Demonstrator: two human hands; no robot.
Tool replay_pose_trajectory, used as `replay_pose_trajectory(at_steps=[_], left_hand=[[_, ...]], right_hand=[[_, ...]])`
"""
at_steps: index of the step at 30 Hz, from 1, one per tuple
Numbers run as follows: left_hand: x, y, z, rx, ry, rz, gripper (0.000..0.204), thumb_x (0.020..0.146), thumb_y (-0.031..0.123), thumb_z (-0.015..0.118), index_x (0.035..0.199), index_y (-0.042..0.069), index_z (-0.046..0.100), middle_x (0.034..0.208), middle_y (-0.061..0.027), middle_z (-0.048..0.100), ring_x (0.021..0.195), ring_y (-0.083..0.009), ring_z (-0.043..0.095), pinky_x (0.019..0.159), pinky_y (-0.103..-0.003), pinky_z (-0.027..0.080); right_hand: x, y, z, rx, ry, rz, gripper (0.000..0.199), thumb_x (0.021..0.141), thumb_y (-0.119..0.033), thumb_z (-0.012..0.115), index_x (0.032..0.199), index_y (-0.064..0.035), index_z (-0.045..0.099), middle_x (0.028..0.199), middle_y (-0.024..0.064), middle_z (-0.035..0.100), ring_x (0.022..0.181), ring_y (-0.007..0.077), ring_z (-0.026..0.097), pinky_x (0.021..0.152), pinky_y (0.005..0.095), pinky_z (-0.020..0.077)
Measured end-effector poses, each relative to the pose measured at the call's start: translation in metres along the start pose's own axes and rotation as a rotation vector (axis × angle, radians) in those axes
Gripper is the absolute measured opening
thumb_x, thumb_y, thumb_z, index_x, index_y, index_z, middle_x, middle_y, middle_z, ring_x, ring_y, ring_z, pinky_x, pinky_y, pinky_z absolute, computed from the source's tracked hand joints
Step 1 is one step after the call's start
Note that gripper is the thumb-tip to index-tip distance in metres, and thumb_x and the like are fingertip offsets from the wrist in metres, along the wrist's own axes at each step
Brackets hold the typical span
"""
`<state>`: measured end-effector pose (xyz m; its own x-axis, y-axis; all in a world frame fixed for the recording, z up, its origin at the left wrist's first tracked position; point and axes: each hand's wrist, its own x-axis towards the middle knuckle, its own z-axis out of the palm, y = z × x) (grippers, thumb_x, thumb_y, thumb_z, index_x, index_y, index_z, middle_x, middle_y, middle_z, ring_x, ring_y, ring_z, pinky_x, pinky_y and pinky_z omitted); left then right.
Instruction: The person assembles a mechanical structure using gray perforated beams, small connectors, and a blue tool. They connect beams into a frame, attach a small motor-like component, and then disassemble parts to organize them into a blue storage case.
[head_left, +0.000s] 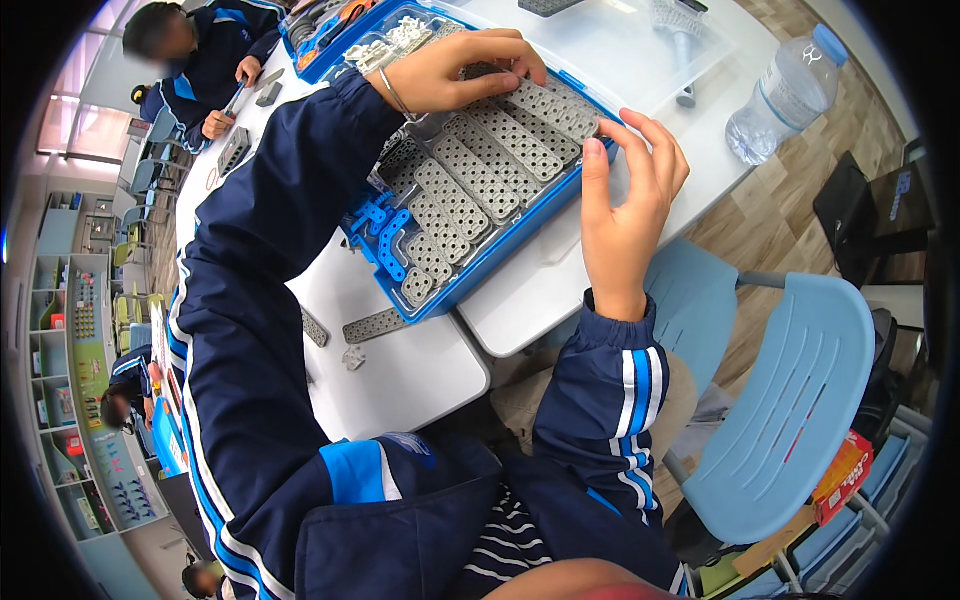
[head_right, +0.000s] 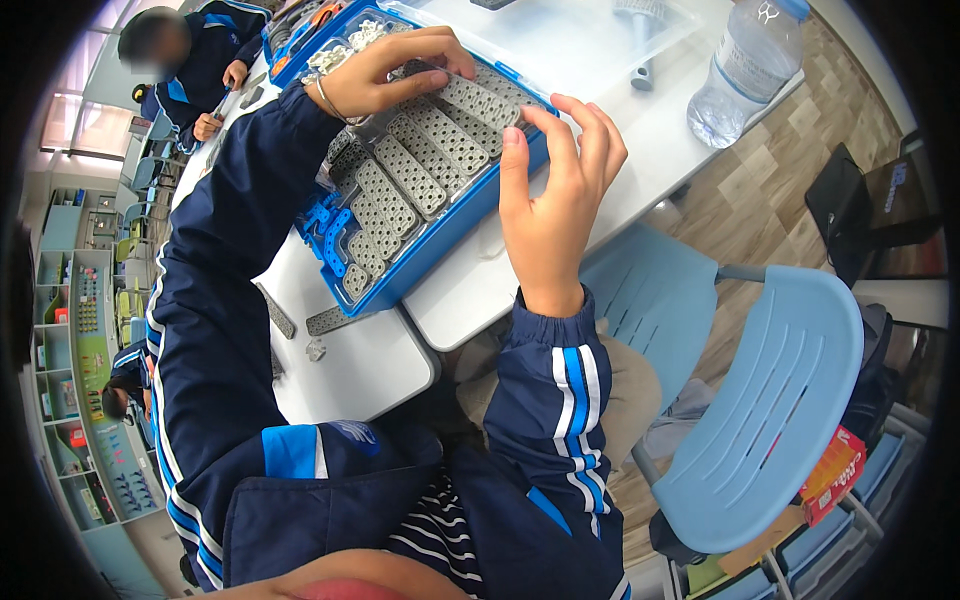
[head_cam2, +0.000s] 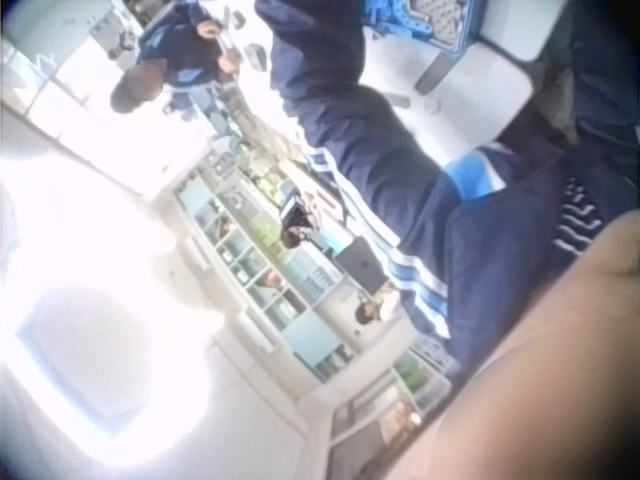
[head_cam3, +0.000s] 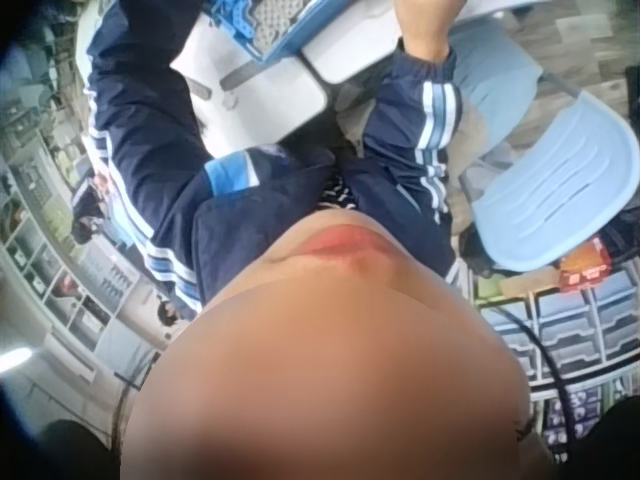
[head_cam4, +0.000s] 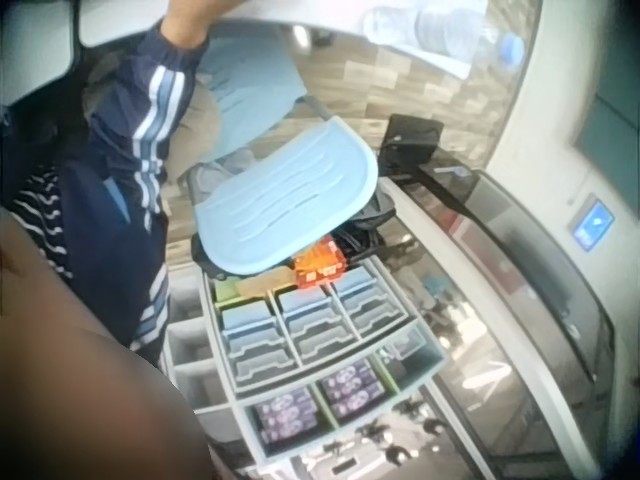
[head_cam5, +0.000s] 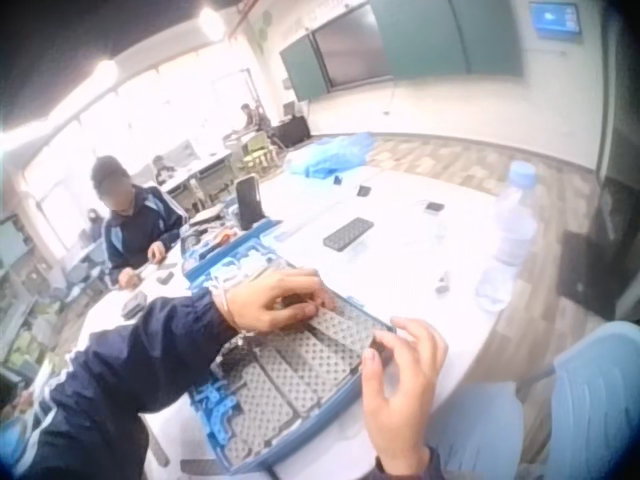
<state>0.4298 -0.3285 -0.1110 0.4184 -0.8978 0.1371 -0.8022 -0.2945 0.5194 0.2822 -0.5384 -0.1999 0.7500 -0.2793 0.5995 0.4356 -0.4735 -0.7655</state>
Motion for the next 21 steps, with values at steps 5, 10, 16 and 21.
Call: replay_pose_trajectory(at_steps=[5,10,16,21], left_hand=[[-0.005,-0.001,0.004,0.005,0.016,0.042,0.016,0.104,0.010,0.056,0.109,0.003,0.069,0.109,-0.0107,0.063,0.106,-0.0257,0.060,0.097,-0.037,0.047],[-0.011,-0.007,0.005,0.059,0.072,0.061,0.012,0.101,0.008,0.062,0.107,0.004,0.072,0.107,-0.0106,0.065,0.105,-0.0259,0.062,0.096,-0.037,0.049],[-0.016,-0.012,0.001,0.142,0.083,0.038,0.015,0.098,0.014,0.071,0.109,0.004,0.073,0.110,-0.0114,0.067,0.108,-0.0264,0.064,0.099,-0.039,0.050],[-0.028,-0.008,-0.018,0.252,0.052,0.078,0.033,0.095,0.028,0.077,0.118,0.004,0.073,0.121,-0.0134,0.067,0.117,-0.0291,0.064,0.106,-0.040,0.048]], right_hand=[[-0.001,-0.002,0.001,-0.002,-0.013,-0.017,0.017,0.095,-0.017,0.070,0.108,-0.0069,0.073,0.132,0.0110,0.056,0.133,0.0360,0.040,0.111,0.0496,0.0371],[-0.002,-0.003,0.002,-0.050,-0.043,-0.047,0.012,0.093,-0.016,0.071,0.102,-0.0087,0.075,0.132,0.0110,0.056,0.133,0.0371,0.039,0.111,0.0499,0.0373],[-0.001,-0.003,0.003,-0.049,-0.052,-0.036,0.012,0.093,-0.015,0.071,0.102,-0.0087,0.075,0.133,0.0110,0.056,0.133,0.0366,0.039,0.111,0.0492,0.0377],[-0.002,-0.003,0.001,-0.039,-0.063,-0.036,0.013,0.094,-0.015,0.070,0.103,-0.0079,0.075,0.134,0.0126,0.055,0.133,0.0364,0.040,0.111,0.0490,0.0379]])
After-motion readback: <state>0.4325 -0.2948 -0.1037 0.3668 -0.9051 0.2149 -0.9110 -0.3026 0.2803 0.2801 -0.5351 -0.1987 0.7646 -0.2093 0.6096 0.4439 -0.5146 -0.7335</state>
